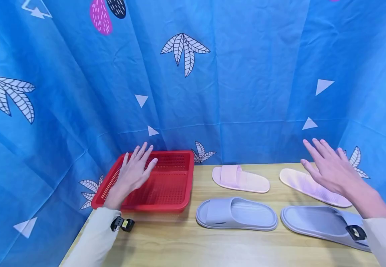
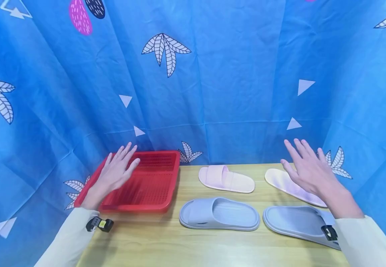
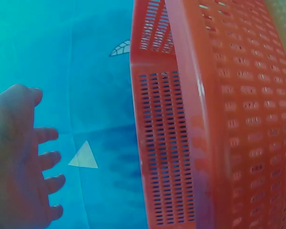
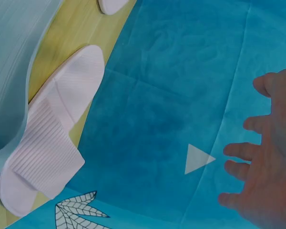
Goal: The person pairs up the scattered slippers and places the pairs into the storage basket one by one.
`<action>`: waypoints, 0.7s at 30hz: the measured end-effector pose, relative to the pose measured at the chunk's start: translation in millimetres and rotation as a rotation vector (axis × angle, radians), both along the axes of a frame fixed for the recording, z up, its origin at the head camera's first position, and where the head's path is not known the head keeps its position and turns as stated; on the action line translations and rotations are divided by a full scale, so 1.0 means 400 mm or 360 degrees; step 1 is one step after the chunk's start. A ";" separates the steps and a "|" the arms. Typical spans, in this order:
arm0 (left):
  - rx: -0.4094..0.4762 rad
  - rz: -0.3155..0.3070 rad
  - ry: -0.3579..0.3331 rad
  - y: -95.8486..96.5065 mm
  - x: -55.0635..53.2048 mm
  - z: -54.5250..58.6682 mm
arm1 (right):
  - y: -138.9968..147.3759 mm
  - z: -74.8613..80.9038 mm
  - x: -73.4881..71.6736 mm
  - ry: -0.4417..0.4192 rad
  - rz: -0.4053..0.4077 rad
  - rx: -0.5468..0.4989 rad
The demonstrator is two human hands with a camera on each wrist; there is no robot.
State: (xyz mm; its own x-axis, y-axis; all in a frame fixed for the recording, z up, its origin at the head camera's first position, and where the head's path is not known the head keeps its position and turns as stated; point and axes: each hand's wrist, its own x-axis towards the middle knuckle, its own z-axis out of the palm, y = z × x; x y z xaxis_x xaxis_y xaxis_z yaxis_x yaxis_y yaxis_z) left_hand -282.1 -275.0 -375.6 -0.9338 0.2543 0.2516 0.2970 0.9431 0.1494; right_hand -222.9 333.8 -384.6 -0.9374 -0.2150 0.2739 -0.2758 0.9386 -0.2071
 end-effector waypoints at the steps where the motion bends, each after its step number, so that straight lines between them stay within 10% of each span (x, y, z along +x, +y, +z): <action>1: -0.0002 0.0000 0.0010 0.003 0.003 0.000 | 0.000 -0.001 0.004 0.0007 0.0000 -0.0004; 21: 0.0106 0.0016 0.0145 0.043 0.077 -0.033 | -0.003 -0.018 0.070 0.0172 0.0050 -0.0090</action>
State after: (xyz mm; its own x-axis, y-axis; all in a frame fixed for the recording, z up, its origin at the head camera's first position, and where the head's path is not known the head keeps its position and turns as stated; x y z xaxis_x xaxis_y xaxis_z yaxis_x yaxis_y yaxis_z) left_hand -251.3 -257.7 -388.7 -0.9087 0.2247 0.3518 0.3027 0.9350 0.1847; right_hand -194.8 332.7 -391.6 -0.8949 -0.2251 0.3853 -0.3285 0.9168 -0.2272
